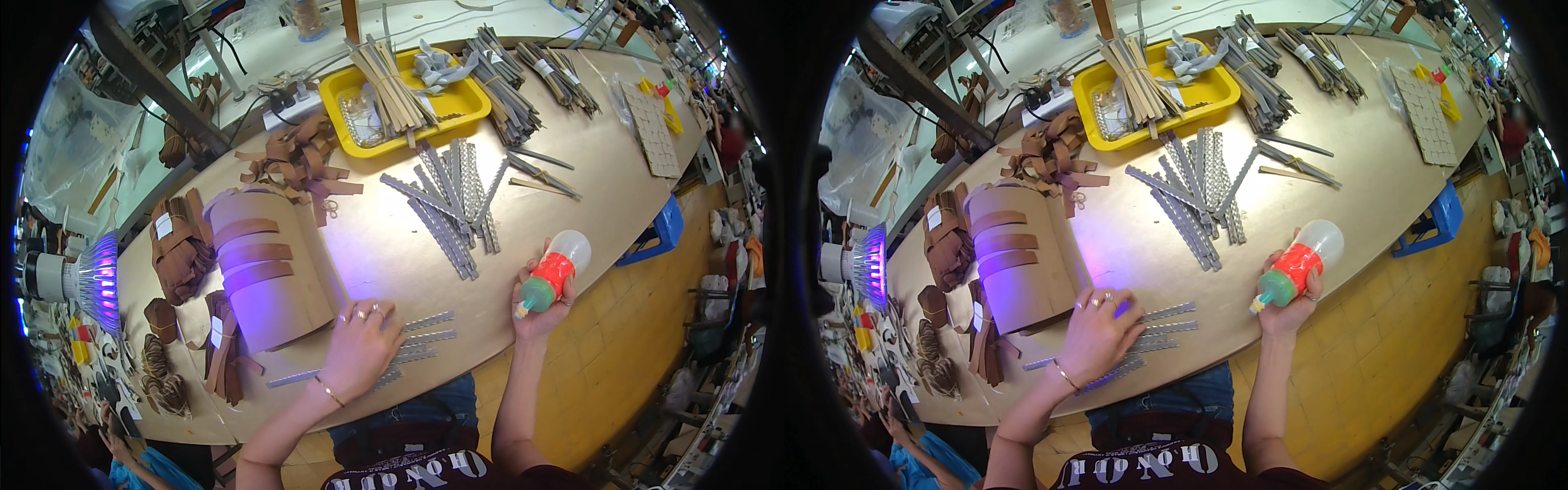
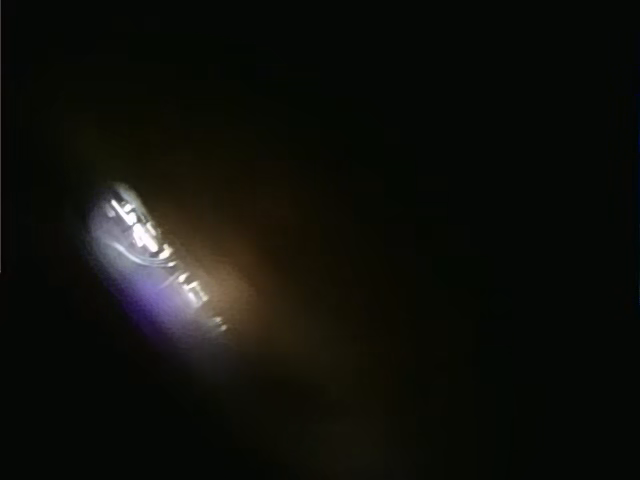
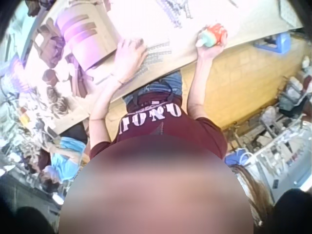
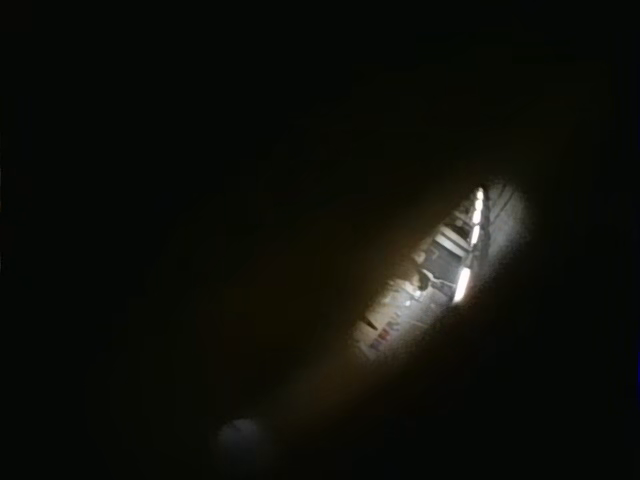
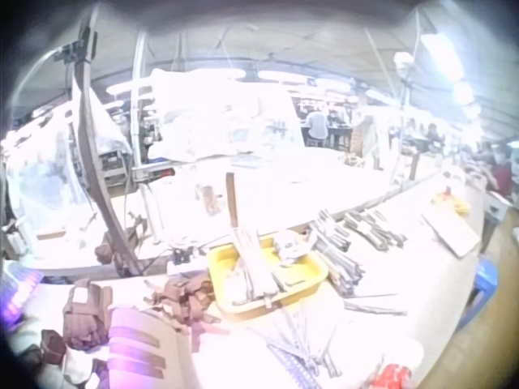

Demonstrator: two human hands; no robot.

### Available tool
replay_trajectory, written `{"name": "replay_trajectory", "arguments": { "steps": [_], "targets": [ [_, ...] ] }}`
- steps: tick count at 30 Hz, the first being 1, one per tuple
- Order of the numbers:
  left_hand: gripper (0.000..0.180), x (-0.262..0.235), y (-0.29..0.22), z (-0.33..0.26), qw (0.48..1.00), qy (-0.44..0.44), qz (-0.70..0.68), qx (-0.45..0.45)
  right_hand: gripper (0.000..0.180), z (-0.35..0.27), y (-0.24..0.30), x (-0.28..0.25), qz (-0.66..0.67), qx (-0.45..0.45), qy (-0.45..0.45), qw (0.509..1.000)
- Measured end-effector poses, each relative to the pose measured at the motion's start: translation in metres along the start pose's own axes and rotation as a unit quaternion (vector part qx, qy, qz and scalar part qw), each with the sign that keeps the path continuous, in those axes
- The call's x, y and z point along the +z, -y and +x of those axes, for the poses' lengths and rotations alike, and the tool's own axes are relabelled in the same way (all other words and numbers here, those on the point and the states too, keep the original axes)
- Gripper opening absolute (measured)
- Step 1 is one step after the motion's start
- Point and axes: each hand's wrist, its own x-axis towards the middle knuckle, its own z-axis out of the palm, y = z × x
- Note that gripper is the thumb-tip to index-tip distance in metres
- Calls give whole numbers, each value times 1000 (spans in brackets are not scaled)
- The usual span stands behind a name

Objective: The person applies glue from a squeeze bottle onto silver patterned strips and joins them end-to-end on a workbench. They handle the strips one at a time, aligning and pressing the glued ends together to form longer pieces.

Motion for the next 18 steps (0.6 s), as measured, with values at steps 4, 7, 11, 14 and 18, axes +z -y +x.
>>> {"name": "replay_trajectory", "arguments": {
  "steps": [4, 7, 11, 14, 18],
  "targets": [
    [38, -5, 10, 61, 996, -82, 47, 4, 73, 3, 1, -3, -10, 7, 2, 1000],
    [35, 3, 23, 134, 981, -175, 83, 6, 72, 5, 4, -2, 15, 32, 3, 999],
    [19, 14, 27, 163, 985, -108, 130, 37, 71, 6, 6, -2, 66, 51, 14, 996],
    [10, 16, 33, 163, 985, -92, 136, 54, 71, 7, 4, -5, 60, 49, 11, 997],
    [9, 22, 40, 154, 985, -105, 115, 68, 73, 7, 4, -6, 67, 51, 25, 996]
  ]
}}
